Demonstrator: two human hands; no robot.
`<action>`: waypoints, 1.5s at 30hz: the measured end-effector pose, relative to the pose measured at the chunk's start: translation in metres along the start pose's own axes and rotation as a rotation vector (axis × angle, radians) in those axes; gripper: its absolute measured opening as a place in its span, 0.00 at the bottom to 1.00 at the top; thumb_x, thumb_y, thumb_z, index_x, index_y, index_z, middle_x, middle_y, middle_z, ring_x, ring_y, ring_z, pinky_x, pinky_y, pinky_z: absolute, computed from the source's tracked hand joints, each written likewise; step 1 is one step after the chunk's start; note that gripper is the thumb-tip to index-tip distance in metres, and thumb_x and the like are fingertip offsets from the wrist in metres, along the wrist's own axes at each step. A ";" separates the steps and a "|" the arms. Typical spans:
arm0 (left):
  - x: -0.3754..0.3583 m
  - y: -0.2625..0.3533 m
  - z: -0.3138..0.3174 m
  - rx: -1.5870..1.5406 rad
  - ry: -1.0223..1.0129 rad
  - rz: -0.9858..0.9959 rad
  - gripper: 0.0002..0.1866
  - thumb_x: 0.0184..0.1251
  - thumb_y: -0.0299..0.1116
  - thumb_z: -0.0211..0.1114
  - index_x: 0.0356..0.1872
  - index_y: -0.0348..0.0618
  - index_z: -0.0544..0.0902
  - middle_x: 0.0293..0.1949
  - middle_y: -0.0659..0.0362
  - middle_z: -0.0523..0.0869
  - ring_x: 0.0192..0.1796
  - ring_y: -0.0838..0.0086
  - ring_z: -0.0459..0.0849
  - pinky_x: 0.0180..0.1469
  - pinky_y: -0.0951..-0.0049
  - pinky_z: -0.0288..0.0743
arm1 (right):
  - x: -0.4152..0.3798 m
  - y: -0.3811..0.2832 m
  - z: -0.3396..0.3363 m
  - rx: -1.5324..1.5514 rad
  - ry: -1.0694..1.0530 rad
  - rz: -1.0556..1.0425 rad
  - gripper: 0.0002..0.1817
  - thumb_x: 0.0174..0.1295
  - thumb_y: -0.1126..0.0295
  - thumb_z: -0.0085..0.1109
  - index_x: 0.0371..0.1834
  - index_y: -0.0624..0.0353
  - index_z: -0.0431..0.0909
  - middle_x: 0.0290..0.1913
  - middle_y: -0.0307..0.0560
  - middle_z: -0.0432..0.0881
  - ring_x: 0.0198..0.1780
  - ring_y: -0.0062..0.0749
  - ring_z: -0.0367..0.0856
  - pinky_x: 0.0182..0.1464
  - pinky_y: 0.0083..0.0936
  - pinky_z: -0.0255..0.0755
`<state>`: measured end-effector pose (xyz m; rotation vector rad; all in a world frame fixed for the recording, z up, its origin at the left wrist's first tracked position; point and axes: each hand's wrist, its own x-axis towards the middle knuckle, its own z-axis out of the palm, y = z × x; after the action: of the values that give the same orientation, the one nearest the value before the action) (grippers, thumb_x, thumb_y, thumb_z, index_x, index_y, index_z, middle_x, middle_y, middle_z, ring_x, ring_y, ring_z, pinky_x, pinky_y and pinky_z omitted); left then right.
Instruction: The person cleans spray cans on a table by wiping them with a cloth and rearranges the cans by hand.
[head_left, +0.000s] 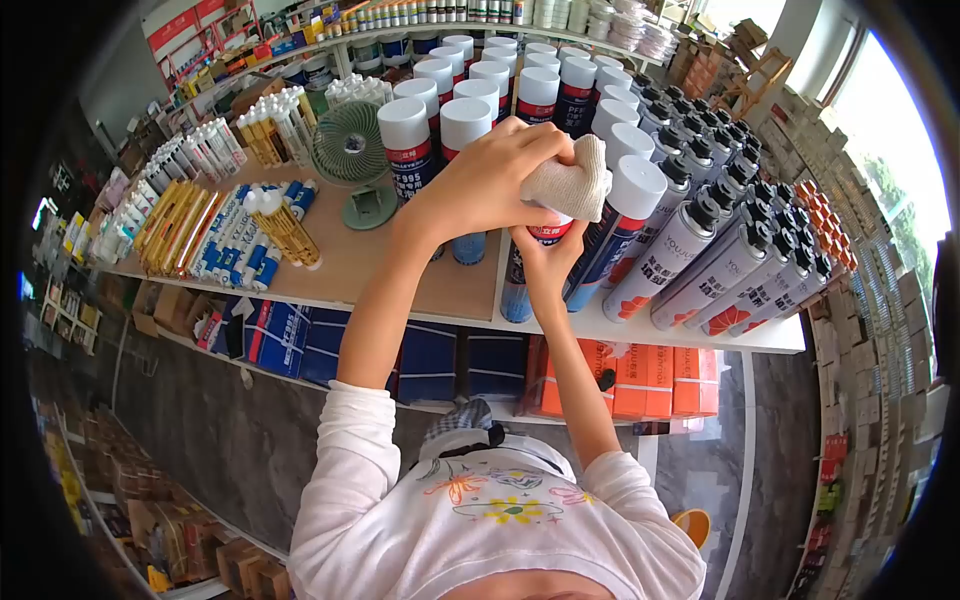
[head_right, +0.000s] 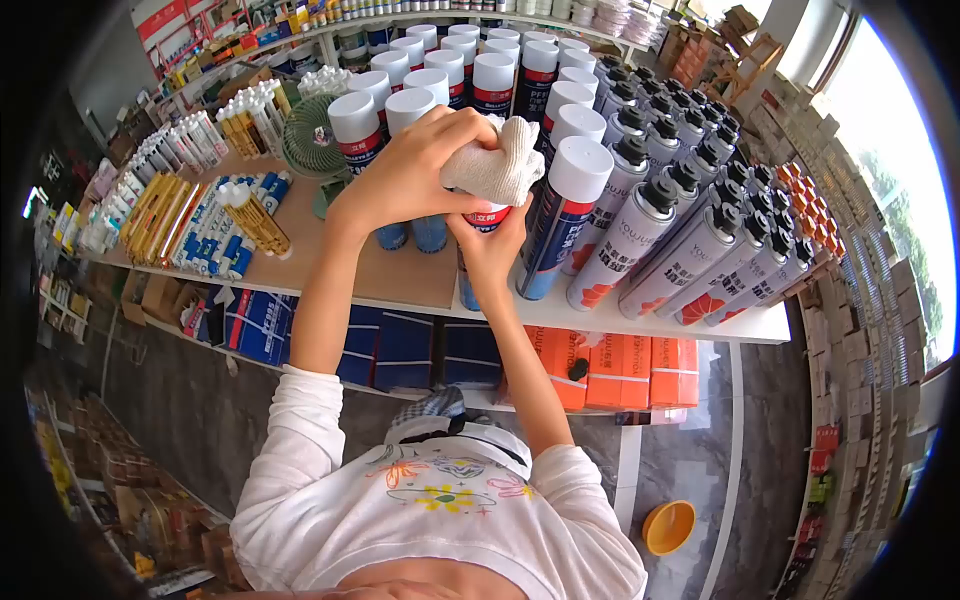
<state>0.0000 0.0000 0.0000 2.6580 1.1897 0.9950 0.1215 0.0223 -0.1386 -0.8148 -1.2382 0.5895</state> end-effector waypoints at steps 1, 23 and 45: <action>-0.001 -0.001 0.000 0.021 0.021 0.023 0.30 0.48 0.37 0.77 0.54 0.45 0.75 0.53 0.60 0.81 0.59 0.62 0.76 0.62 0.61 0.71 | 0.000 0.002 0.001 -0.004 0.003 -0.029 0.42 0.44 0.63 0.76 0.62 0.62 0.64 0.48 0.57 0.82 0.45 0.39 0.83 0.48 0.32 0.76; -0.004 0.008 0.006 0.022 0.112 -0.023 0.30 0.50 0.37 0.77 0.54 0.44 0.74 0.55 0.58 0.78 0.59 0.58 0.75 0.61 0.59 0.72 | -0.001 -0.010 -0.002 -0.013 -0.023 -0.039 0.43 0.47 0.68 0.76 0.66 0.64 0.63 0.51 0.52 0.81 0.49 0.34 0.80 0.53 0.29 0.73; -0.077 -0.035 0.105 -0.719 0.651 -0.177 0.27 0.62 0.38 0.68 0.60 0.39 0.72 0.56 0.54 0.75 0.60 0.68 0.74 0.61 0.67 0.68 | -0.005 0.008 -0.018 -0.036 -0.161 -0.039 0.48 0.44 0.64 0.78 0.67 0.63 0.58 0.56 0.61 0.77 0.57 0.47 0.79 0.59 0.38 0.72</action>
<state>0.0001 -0.0081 -0.1345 1.6913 0.8580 1.8821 0.1378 0.0195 -0.1503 -0.7833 -1.4120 0.6116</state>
